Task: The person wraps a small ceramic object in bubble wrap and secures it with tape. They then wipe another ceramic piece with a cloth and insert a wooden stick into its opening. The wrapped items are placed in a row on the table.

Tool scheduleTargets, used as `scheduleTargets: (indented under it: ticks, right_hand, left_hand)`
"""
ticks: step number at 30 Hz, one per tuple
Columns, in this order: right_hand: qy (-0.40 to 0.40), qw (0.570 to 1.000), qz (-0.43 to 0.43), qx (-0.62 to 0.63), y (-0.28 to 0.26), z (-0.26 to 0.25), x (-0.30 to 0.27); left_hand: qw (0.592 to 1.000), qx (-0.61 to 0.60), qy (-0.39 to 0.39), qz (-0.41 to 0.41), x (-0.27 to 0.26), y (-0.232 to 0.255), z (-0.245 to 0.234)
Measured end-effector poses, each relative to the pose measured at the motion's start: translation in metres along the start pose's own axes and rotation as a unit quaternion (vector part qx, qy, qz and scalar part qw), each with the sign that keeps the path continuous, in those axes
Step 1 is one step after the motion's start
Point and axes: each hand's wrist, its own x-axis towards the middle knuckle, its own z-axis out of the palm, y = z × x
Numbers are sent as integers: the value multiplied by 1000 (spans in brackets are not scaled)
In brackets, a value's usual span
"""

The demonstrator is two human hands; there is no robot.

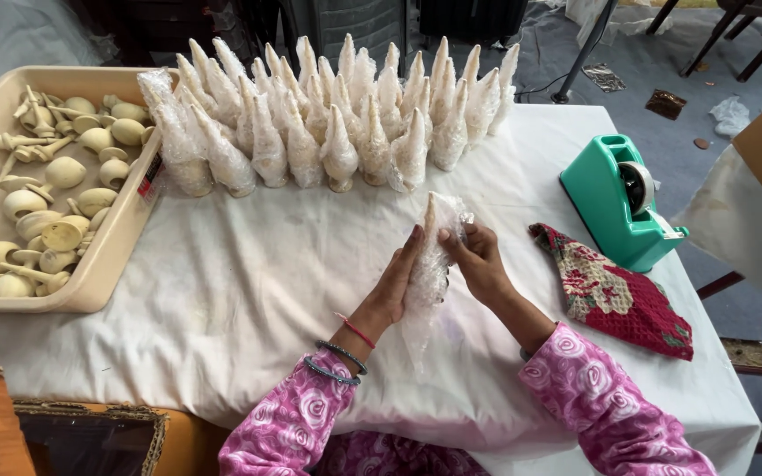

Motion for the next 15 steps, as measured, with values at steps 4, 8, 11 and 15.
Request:
scheduleTargets:
  ticks: [4, 8, 11, 15]
  right_hand:
    - [73, 976, -12, -206, -33, 24, -10]
    - [152, 819, -364, -416, -82, 55, -23]
    - [170, 748, -419, -486, -107, 80, -21]
    - [132, 832, -302, -447, -41, 42, -5]
  left_hand:
    - [999, -9, -25, -17, 2, -3, -8]
    - [996, 55, 8, 73, 10, -15, -16]
    - [976, 157, 64, 137, 7, -18, -14]
    - [936, 276, 122, 183, 2, -15, -8]
